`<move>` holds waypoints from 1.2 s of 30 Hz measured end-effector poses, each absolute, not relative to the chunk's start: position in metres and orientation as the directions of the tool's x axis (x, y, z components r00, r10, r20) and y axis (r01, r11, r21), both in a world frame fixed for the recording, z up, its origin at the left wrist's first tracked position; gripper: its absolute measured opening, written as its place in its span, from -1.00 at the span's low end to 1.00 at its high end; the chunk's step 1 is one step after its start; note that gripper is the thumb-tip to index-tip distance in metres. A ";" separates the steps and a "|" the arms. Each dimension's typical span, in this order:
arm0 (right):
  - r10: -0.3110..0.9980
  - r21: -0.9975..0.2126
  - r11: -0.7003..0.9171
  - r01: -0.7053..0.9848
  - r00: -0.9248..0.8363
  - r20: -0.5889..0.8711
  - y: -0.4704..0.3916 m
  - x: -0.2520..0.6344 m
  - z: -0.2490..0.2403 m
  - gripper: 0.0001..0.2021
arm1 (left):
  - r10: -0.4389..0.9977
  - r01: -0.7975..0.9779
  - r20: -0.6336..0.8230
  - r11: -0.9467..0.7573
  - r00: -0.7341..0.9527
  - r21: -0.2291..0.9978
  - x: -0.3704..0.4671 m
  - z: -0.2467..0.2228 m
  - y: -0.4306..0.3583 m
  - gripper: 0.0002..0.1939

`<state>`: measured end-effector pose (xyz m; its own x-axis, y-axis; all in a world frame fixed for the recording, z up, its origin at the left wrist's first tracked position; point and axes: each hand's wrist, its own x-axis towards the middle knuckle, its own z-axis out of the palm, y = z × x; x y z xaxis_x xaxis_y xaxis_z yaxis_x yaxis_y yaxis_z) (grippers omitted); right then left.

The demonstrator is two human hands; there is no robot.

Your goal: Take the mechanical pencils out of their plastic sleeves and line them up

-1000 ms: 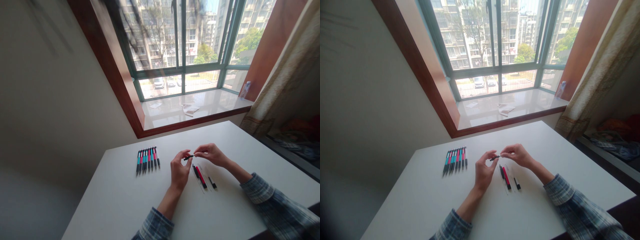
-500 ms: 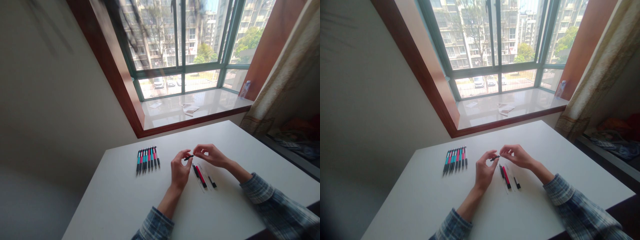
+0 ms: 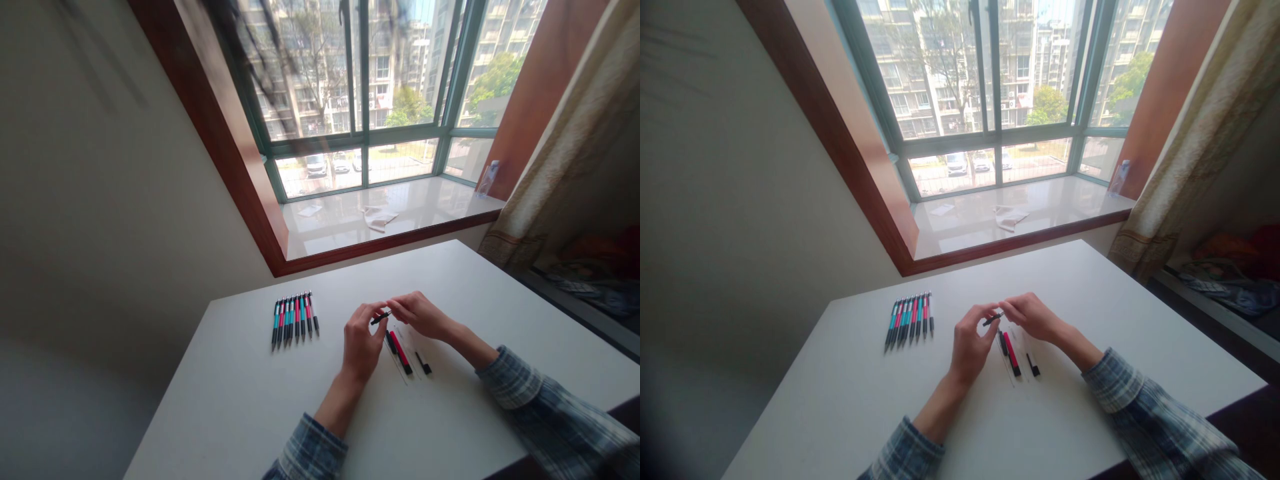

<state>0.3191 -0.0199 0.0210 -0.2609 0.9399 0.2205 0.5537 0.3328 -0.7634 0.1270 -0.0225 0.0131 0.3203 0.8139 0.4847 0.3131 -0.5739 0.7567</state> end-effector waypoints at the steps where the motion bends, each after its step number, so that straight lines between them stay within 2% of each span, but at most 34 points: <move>1: 0.941 -0.767 0.330 0.551 -0.257 0.220 -0.020 0.319 0.022 -0.40 | 0.807 0.322 0.490 -0.584 0.328 0.745 0.127 0.014 -0.023 -0.74; 4: 0.937 -0.771 0.341 0.538 -0.260 0.234 -0.020 0.321 0.026 -0.42 | 0.824 0.320 0.484 -0.563 0.294 0.762 0.126 0.014 -0.021 -0.74; 8: 0.908 -0.785 0.405 0.469 -0.311 0.282 -0.020 0.324 0.032 -0.62 | 0.864 0.282 0.446 -0.499 0.233 0.819 0.126 0.012 -0.019 -0.73; 11: 0.902 -0.785 0.416 0.458 -0.316 0.294 -0.020 0.324 0.032 -0.68 | 0.869 0.270 0.435 -0.489 0.236 0.829 0.126 0.010 -0.019 -0.73; 21: 0.941 -0.706 0.338 0.622 -0.234 0.245 -0.024 0.314 0.025 -0.59 | 0.851 0.294 0.431 -0.513 0.301 0.807 0.129 0.011 -0.023 -0.74; 26: 0.952 -0.733 0.306 0.607 -0.214 0.220 -0.031 0.327 0.035 -0.65 | 0.881 0.249 0.392 -0.455 0.265 0.855 0.123 0.010 -0.020 -0.57; 29: 0.946 -0.739 0.314 0.596 -0.262 0.190 -0.049 0.344 0.038 -0.44 | 0.927 0.164 0.313 -0.348 0.206 0.923 0.112 0.013 -0.016 -0.65; 32: 0.928 -0.745 0.303 0.594 -0.363 0.088 -0.076 0.358 0.037 -0.23 | 0.961 0.035 0.144 -0.156 0.234 0.987 0.099 0.018 -0.013 -0.75; 36: 0.917 -0.712 0.287 0.641 -0.399 0.010 -0.106 0.359 0.034 -0.10 | 0.956 -0.115 0.018 0.017 0.294 0.993 0.085 0.022 -0.013 -0.67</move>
<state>0.3591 -0.1056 0.0339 -0.3989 0.9170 0.0099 0.6411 0.2866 -0.7119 0.0854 -0.0130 0.0215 0.2944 0.9555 0.0179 -0.1153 0.0169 0.9932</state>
